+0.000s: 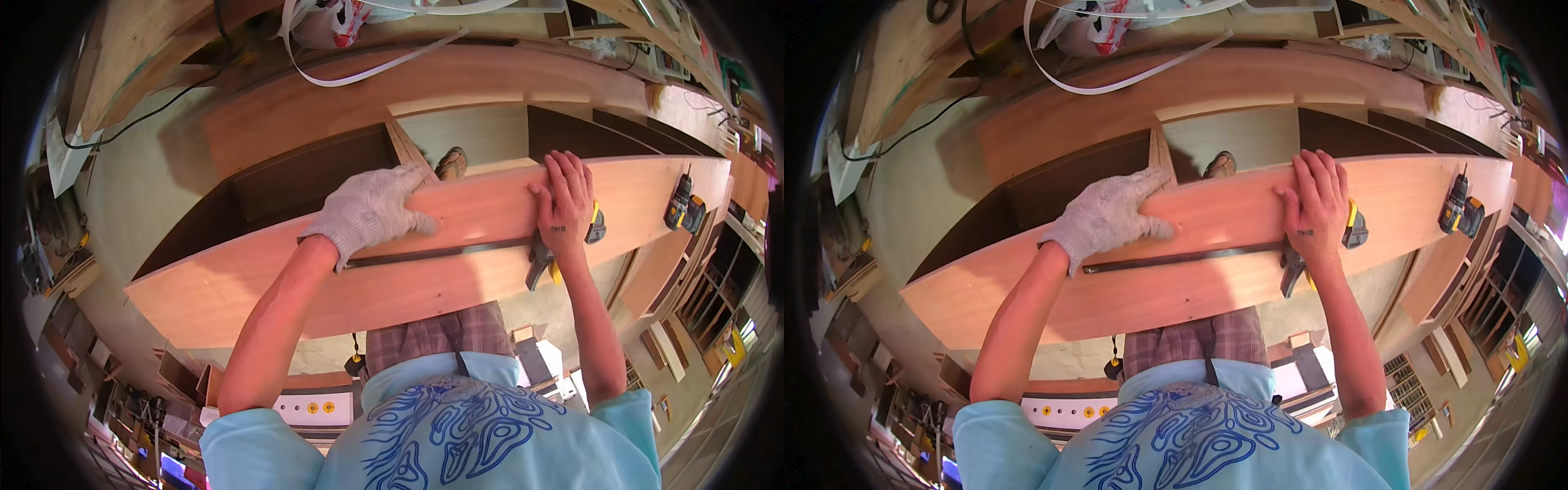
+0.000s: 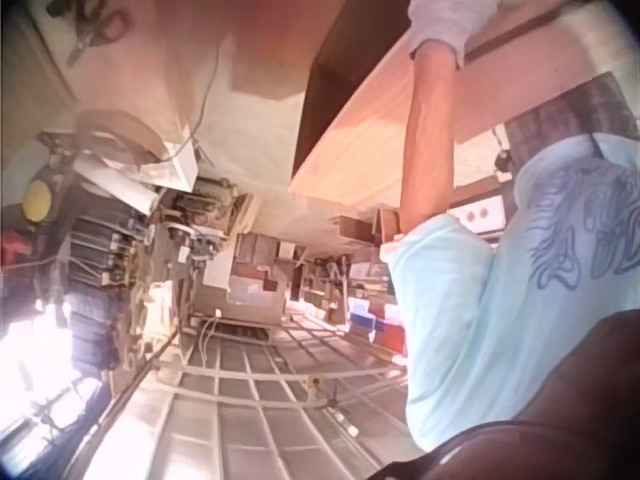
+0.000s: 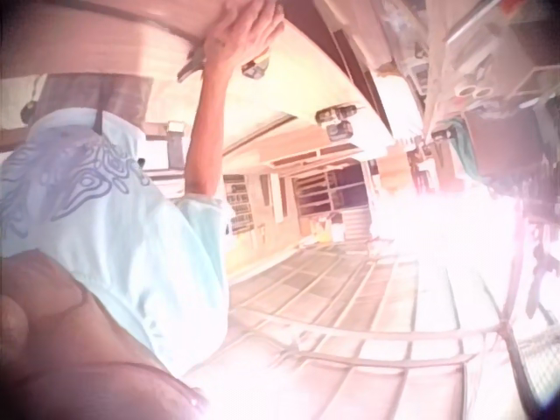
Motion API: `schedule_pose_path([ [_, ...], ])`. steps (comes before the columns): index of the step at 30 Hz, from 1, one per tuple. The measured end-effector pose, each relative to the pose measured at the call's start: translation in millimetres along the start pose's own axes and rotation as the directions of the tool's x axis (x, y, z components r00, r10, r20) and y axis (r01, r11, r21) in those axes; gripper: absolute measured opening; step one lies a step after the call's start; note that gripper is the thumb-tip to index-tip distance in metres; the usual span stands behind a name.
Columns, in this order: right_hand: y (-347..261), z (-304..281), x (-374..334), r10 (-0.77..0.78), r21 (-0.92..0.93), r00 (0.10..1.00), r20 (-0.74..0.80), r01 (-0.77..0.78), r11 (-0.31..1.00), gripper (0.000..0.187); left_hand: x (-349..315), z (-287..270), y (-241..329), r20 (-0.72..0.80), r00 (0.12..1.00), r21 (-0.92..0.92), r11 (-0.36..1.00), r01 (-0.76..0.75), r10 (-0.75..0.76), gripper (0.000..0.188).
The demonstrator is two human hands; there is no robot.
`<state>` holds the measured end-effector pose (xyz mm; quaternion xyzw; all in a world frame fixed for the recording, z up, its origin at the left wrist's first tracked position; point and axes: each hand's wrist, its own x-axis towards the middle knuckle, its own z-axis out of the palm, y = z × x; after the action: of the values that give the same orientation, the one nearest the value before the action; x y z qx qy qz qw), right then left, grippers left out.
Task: The person attaches a wooden panel to a cabinet frame using a bar clamp to hold it in place and then secures it with a power drill and screws, while occasionally using a cloth and hammer to adjust positioning.
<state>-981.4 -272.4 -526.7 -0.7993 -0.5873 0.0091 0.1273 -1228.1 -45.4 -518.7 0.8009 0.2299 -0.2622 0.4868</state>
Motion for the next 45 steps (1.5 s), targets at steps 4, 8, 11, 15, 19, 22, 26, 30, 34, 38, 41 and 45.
schedule_pose_path([
  [4,0.8,1.9,-1.6,0.026,-0.037,1.000,0.008,-0.026,0.999,0.041,0.7,5.9,-0.2,-0.076,0.995,-0.047,0.996,-0.072,0.068,0.074],
  [8,9.5,-5.8,-3.9,0.037,0.029,0.999,-0.015,-0.036,0.999,0.039,6.1,6.4,16.3,-0.069,0.989,-0.060,0.989,-0.135,0.131,0.067],
  [11,8.7,-2.2,-7.3,0.035,0.010,0.999,-0.014,-0.035,0.999,0.040,1.0,3.8,24.9,-0.097,0.994,-0.063,0.996,-0.065,0.059,0.061],
  [15,24.6,-14.5,-14.0,0.011,0.026,1.000,-0.014,-0.011,1.000,0.040,4.9,20.6,24.1,-0.213,0.977,0.023,0.999,-0.025,0.029,0.061],
  [19,39.8,-54.6,-29.6,0.097,0.246,0.990,-0.100,-0.069,0.967,0.043,2.1,35.9,33.7,-0.429,0.830,0.455,0.879,-0.144,0.357,0.054],
  [22,60.4,-80.8,-77.6,0.341,0.163,0.940,0.001,-0.336,0.927,0.059,-21.4,62.9,54.7,-0.305,0.818,0.562,0.786,-0.258,0.487,0.056],
  [26,74.7,-74.7,-113.1,0.139,0.029,0.968,0.209,-0.149,0.988,0.066,-34.2,116.6,76.6,-0.274,0.847,0.648,0.738,-0.188,0.456,0.053],
  [30,99.8,-62.7,-129.5,0.160,0.090,0.959,0.233,-0.185,0.979,0.079,-26.4,123.0,77.0,-0.225,0.902,0.616,0.771,-0.161,0.369,0.053],
  [34,109.9,-77.4,-91.4,0.033,0.068,0.913,0.406,-0.066,0.996,0.076,-35.4,100.3,73.7,-0.409,0.788,0.635,0.764,-0.116,0.459,0.052],
  [38,89.9,-95.5,-0.4,-0.089,0.185,0.871,0.483,-0.002,0.983,0.066,-61.2,25.2,51.7,-0.439,0.706,0.751,0.659,-0.051,0.556,0.052],
  [41,63.8,-82.0,74.6,-0.233,0.421,0.881,0.411,0.043,0.906,0.036,-74.8,-47.6,30.8,-0.514,0.752,0.547,0.833,-0.083,0.413,0.048],
  [45,33.4,-29.1,154.3,-0.223,0.511,0.836,0.501,-0.078,0.856,0.032,-60.6,-102.4,-19.6,-0.543,0.785,0.468,0.884,-0.011,0.297,0.028],
])
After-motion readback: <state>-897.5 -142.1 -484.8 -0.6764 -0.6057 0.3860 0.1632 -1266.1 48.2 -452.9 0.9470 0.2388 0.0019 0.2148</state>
